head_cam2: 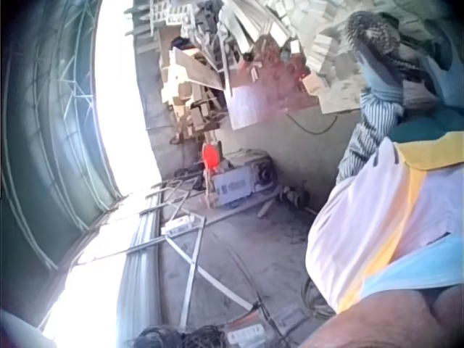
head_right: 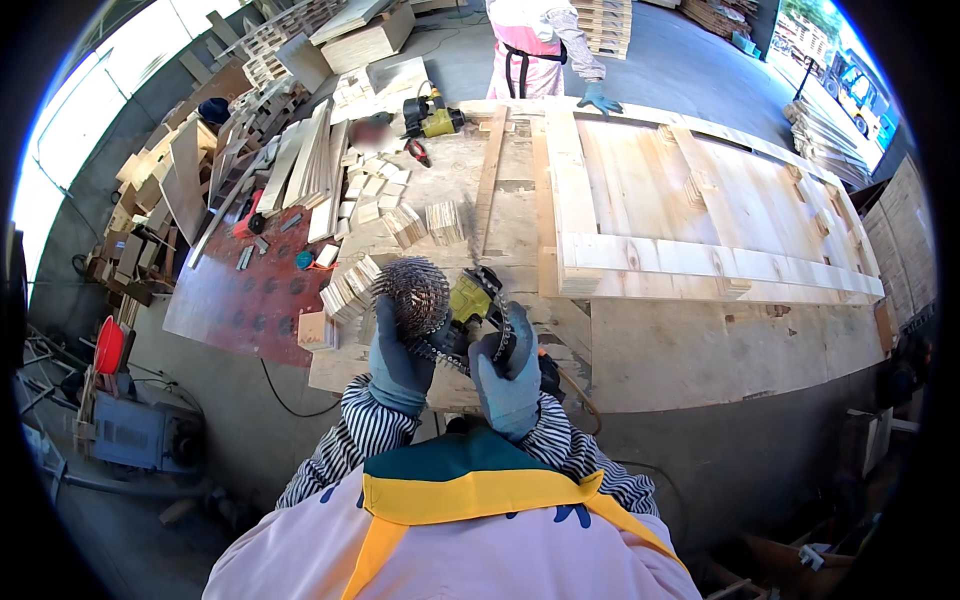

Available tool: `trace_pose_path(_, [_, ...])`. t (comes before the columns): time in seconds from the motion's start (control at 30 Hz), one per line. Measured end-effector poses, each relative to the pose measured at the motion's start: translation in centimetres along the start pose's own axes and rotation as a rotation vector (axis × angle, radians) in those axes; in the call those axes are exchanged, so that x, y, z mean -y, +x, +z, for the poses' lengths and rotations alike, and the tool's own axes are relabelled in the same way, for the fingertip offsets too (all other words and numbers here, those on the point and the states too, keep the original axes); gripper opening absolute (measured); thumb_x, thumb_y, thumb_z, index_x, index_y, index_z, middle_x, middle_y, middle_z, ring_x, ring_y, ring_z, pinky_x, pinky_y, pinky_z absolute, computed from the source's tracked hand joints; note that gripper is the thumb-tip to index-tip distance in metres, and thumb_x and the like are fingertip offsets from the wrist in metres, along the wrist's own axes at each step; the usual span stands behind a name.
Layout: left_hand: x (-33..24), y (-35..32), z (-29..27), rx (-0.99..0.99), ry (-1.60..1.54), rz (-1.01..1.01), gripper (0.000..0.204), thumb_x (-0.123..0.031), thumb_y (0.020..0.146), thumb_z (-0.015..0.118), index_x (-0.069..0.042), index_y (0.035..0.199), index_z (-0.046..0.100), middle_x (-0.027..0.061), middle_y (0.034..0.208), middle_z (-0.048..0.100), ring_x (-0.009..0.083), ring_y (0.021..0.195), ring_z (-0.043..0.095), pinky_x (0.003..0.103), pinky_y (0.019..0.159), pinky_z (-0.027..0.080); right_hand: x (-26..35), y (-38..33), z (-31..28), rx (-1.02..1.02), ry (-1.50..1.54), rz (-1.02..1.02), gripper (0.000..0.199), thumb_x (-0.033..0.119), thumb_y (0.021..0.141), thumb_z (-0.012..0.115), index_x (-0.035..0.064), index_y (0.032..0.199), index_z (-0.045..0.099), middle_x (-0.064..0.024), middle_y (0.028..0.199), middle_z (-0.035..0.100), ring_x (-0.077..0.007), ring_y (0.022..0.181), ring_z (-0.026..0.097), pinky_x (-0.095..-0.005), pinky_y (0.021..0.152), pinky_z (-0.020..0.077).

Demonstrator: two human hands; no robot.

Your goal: The person assembles a wooden crate by placing planks and blocks onto a base and securing them with a pneumatic nail gun. The person reloads the nail gun with a strip of nails and continues fastening the crate components.

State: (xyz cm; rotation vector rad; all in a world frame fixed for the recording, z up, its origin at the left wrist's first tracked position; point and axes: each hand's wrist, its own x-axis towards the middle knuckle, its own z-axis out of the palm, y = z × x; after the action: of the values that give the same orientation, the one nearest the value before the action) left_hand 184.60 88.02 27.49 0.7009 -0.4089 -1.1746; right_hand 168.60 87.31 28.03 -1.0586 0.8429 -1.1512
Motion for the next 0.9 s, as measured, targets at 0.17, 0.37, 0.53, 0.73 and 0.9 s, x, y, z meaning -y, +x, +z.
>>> trace_pose_path(0.17, [-0.3, 0.8, -1.2, 0.172, -0.132, -0.140, 0.053, -0.043, 0.096, 0.051, -0.007, 0.134, 0.044, 0.0115, 0.130, 0.054, 0.0247, 0.120, 0.053, 0.041, 0.103, 0.044, -1.4, 0.9, 0.1, -0.061, -0.069, -0.133, 0.070, -0.007, 0.084, 0.059, 0.0076, 0.145, 0.029, -0.0048, 0.096, 0.057, -0.0083, 0.077, 0.055, -0.0227, 0.067, 0.0502])
trace_pose_path(0.37, [-0.1, -0.7, -0.5, 0.218, -0.130, -0.211, 0.058, -0.042, 0.094, 0.054, -0.008, 0.140, 0.039, 0.0098, 0.137, 0.049, 0.0253, 0.126, 0.048, 0.043, 0.106, 0.040, 1.3, 3.1, 0.9, -0.118, 0.181, -0.105, 0.066, -0.010, 0.085, 0.052, 0.0090, 0.144, 0.032, -0.0052, 0.093, 0.058, -0.0071, 0.067, 0.056, -0.0188, 0.059, 0.0500])
trace_pose_path(0.53, [-0.2, 0.9, -3.3, 0.179, -0.285, -0.205, 0.051, -0.041, 0.095, 0.052, -0.009, 0.134, 0.045, 0.0095, 0.129, 0.055, 0.0255, 0.118, 0.054, 0.043, 0.103, 0.043, -0.4, 0.6, 0.7, 0.043, 0.066, -0.084, 0.070, -0.010, 0.084, 0.052, 0.0081, 0.146, 0.026, -0.0051, 0.091, 0.057, -0.0074, 0.068, 0.054, -0.0210, 0.062, 0.0496])
trace_pose_path(0.73, [-1.7, 1.9, -4.4, 0.010, -0.322, -0.010, 0.045, -0.039, 0.095, 0.053, -0.009, 0.129, 0.050, 0.0096, 0.125, 0.058, 0.0265, 0.114, 0.056, 0.046, 0.096, 0.048, -0.1, -0.4, 1.7, 0.014, 0.177, -0.096, 0.072, -0.012, 0.086, 0.048, 0.0083, 0.149, 0.020, -0.0037, 0.087, 0.055, -0.0073, 0.068, 0.052, -0.0209, 0.068, 0.0504])
trace_pose_path(0.9, [-1.2, 1.7, -4.0, 0.078, -0.107, 0.001, 0.054, -0.048, 0.096, 0.047, -0.009, 0.133, 0.046, 0.0094, 0.128, 0.055, 0.0241, 0.116, 0.055, 0.043, 0.101, 0.044, 0.5, 1.5, 0.8, -0.039, 0.199, -0.092, 0.076, -0.015, 0.082, 0.048, 0.0105, 0.149, 0.021, -0.0046, 0.091, 0.058, -0.0087, 0.069, 0.055, -0.0226, 0.064, 0.0512])
